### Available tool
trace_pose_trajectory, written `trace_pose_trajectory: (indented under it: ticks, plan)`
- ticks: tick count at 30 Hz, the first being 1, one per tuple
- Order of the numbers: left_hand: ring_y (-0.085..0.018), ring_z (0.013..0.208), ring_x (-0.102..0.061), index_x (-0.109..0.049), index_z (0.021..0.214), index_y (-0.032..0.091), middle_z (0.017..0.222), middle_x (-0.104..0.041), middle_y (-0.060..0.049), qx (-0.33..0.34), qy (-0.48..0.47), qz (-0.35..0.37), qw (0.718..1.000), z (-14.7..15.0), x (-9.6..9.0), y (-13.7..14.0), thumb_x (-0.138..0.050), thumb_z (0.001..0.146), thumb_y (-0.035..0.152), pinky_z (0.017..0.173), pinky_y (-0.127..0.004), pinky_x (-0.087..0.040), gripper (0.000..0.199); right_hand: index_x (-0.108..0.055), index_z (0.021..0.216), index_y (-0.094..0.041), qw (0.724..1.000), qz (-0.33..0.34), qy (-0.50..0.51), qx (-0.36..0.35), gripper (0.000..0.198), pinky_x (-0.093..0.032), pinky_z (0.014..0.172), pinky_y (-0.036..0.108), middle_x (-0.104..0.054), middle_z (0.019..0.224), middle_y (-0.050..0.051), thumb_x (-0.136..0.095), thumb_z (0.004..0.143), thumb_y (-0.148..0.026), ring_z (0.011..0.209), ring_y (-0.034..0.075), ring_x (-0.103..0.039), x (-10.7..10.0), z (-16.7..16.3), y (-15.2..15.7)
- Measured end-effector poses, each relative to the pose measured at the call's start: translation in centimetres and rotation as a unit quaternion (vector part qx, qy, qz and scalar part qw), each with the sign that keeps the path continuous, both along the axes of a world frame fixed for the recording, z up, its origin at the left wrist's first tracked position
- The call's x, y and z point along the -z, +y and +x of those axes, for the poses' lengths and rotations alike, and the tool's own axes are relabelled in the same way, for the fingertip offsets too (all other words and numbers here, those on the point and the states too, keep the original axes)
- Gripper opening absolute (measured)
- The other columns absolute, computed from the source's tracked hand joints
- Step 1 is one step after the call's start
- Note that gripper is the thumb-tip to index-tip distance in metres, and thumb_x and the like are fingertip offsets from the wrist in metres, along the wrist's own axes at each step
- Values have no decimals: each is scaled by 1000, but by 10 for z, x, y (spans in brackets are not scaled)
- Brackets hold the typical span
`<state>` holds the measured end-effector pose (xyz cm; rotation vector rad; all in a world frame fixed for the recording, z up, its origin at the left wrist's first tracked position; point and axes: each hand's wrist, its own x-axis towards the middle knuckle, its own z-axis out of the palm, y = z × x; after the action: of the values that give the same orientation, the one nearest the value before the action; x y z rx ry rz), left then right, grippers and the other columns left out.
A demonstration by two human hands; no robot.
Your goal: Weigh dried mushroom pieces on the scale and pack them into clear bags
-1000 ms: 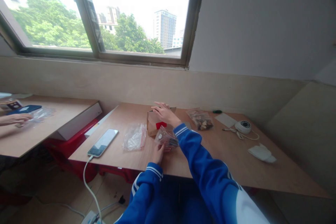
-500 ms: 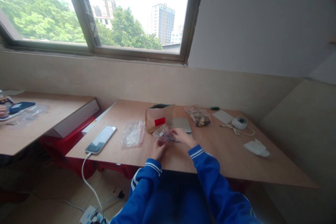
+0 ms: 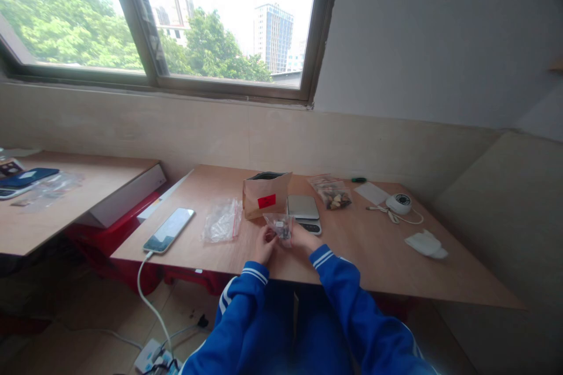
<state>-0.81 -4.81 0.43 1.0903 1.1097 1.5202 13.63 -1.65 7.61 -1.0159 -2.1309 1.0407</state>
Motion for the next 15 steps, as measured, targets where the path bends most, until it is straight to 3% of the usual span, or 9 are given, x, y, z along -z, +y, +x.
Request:
trace_pose_trajectory:
  ticks: [3, 7, 11, 15]
  plan:
    - [-24, 103, -59, -67, 94, 18, 105, -65, -8, -11, 17, 20, 1000, -3, 2, -1, -75, 61, 28, 93, -37, -43, 35, -65, 101, -18, 1000, 2, -2, 3, 33, -48, 88, 39, -68, 99, 9, -66, 68, -21, 90, 25, -62, 11, -2, -2]
    - [-26, 114, -56, -63, 109, 20, 116, -64, -9, 44, -18, 5, 999, -3, 1, -2, -74, 64, 30, 99, -39, -41, 48, -58, 112, -16, 997, -18, 41, 61, 42, -47, 89, 40, -65, 110, 13, -66, 71, -25, 98, 26, -61, 20, -2, 0]
    - [-26, 109, -60, -61, 107, 18, 114, -65, -11, 36, -76, -8, 996, 0, -3, -2, -79, 58, 34, 96, -38, -44, 54, -54, 116, -17, 993, -45, 86, 71, 50, -48, 90, 40, -64, 112, 12, -69, 69, -25, 98, 25, -62, 22, -1, 1]
    - [-23, 90, -65, -63, 91, 15, 94, -69, -9, 40, -76, -27, 996, 0, -2, -2, -80, 57, 37, 84, -36, -49, 44, -52, 120, -17, 990, -77, 102, 64, 56, -47, 91, 42, -64, 114, 11, -71, 68, -30, 102, 26, -61, 25, -2, 1]
